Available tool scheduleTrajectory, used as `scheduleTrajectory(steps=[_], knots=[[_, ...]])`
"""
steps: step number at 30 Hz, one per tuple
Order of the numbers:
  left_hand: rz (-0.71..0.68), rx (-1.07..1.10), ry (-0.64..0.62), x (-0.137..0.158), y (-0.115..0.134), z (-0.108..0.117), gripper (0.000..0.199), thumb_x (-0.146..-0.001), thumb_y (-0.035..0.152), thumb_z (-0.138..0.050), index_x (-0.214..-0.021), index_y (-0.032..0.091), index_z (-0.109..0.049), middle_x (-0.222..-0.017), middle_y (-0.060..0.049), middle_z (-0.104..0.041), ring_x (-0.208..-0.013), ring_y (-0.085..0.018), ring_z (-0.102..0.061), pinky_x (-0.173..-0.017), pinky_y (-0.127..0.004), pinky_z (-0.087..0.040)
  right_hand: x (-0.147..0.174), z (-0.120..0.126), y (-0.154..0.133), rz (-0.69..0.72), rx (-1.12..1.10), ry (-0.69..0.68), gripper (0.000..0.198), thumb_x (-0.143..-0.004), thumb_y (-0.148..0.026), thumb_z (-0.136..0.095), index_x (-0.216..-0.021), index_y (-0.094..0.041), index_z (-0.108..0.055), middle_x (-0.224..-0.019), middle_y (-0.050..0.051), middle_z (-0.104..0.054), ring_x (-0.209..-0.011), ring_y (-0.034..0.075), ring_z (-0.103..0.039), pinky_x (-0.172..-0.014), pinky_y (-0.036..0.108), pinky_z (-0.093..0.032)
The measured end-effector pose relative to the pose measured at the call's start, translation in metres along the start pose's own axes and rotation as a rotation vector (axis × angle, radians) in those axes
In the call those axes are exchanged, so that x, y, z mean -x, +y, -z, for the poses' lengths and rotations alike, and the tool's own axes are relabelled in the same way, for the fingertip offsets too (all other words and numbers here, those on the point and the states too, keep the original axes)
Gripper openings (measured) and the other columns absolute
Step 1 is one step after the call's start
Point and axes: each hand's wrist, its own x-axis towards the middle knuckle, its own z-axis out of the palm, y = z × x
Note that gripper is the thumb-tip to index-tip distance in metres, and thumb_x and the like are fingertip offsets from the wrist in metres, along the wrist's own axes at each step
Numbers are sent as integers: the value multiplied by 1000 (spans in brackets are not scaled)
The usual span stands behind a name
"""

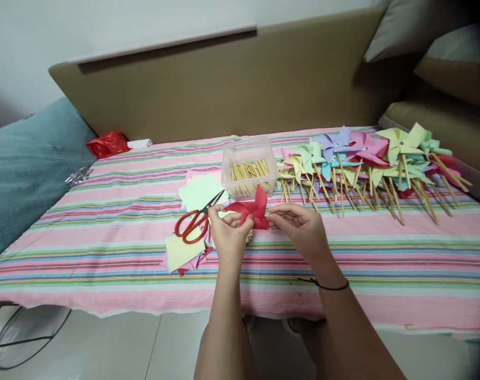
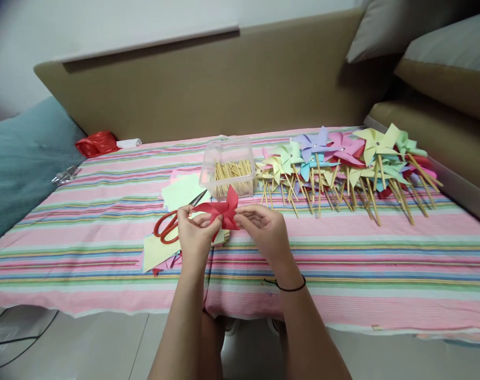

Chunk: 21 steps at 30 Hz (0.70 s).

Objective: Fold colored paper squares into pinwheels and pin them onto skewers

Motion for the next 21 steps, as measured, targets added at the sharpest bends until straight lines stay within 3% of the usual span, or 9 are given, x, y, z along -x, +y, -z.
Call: scheduleTrajectory(steps=[8, 14, 21], knots=[[2, 79, -80, 3, 4, -1, 53, -61, 15, -71, -91, 25, -29, -59, 11, -60, -48, -9, -60, -49, -16, -44, 0, -9, 7, 113, 89, -23, 5, -73, -19, -73, -71, -23, -74, -74, 0, -73, -70, 16, -66, -66, 29, -53], [-43, 108, -124, 6, 6, -3, 52, -60, 14, -72, -89, 25, -29, -60, 9, -64, -51, -10, -63, -54, -18, -47, 1, -8, 6, 133, 127, 112, 8, -68, -16, -77, -67, -24, -75, -66, -2, -72, -61, 15, -62, -59, 28, -49], [-42, 175, -144, 7, 9, -5, 53, -60, 12, -72, -89, 25, -30, -59, 9, -66, -49, -9, -62, -53, -17, -47, -1, -7, 5, 280, 184, 83, 9, -72, -15, -75, -69, -23, -74, -71, 0, -70, -73, 18, -62, -73, 34, -48]])
